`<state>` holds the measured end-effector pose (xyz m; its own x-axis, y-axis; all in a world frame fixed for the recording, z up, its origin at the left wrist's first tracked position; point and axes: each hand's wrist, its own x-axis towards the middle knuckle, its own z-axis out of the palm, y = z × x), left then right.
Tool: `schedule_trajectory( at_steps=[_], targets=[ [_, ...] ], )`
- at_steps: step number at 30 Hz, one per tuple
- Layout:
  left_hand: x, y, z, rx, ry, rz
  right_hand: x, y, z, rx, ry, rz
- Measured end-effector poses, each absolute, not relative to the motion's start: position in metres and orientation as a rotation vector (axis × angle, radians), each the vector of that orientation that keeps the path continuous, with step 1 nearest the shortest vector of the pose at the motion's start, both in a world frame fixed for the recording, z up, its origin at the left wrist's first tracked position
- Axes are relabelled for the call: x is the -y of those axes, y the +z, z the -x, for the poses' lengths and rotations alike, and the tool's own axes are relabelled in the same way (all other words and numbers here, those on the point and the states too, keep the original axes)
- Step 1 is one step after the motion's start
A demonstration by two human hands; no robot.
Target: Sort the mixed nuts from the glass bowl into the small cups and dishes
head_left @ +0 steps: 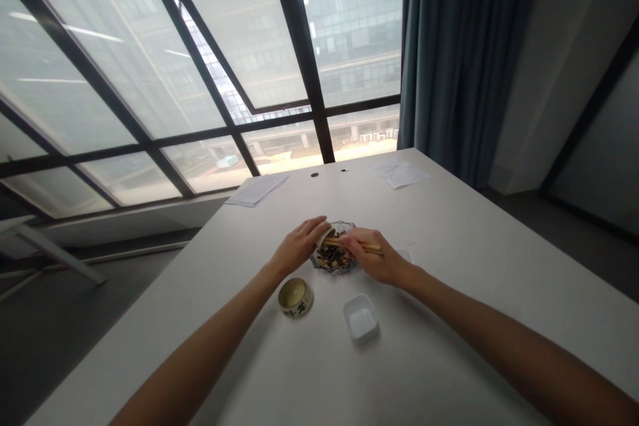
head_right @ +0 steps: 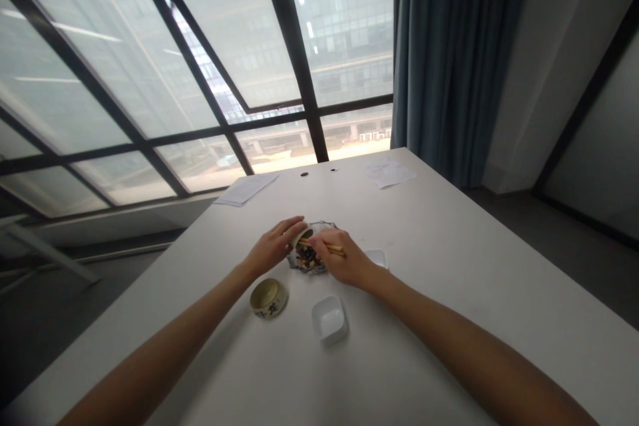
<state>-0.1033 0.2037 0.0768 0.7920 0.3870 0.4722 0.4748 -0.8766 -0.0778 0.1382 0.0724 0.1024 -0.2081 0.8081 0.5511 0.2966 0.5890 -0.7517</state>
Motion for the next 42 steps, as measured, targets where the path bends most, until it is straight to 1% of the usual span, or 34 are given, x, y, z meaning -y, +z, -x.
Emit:
schedule_trajectory(
  at_steps=[2,6,12,18,21,26,30,32,36,42],
  targets=[
    [-0.203,0.077,0.103,0.677,-0.674,2.786,-0.074,0.099,-0.138,1.755,0.629,0.932],
    [-0.203,0.077,0.105,0.678,-0.674,2.785,-0.074,0.097,-0.141,1.518,0.739,1.070],
    [-0.205,0.077,0.104,0.677,-0.717,2.772,-0.078,0.092,-0.136,1.577,0.777,0.927],
    [-0.207,0.074,0.108,0.692,-0.746,2.758,-0.071,0.091,-0.142,1.390,0.743,1.093],
    [-0.207,0.074,0.108,0.709,-0.775,2.738,-0.067,0.096,-0.143,1.388,0.760,1.055],
    [-0.203,0.077,0.103,0.667,-0.782,2.735,-0.070,0.091,-0.131,1.308,0.974,0.912],
    [-0.202,0.079,0.103,0.651,-0.790,2.748,-0.071,0.085,-0.130,1.108,1.073,0.973],
    [-0.203,0.078,0.104,0.662,-0.803,2.755,-0.069,0.086,-0.133,1.036,1.061,1.011],
    [-0.202,0.074,0.107,0.751,-0.889,2.747,-0.060,0.095,-0.144,1.101,1.004,1.000],
    [-0.173,0.080,0.120,1.039,-1.206,2.610,-0.034,0.109,-0.183,1.152,0.805,0.978]
  ],
)
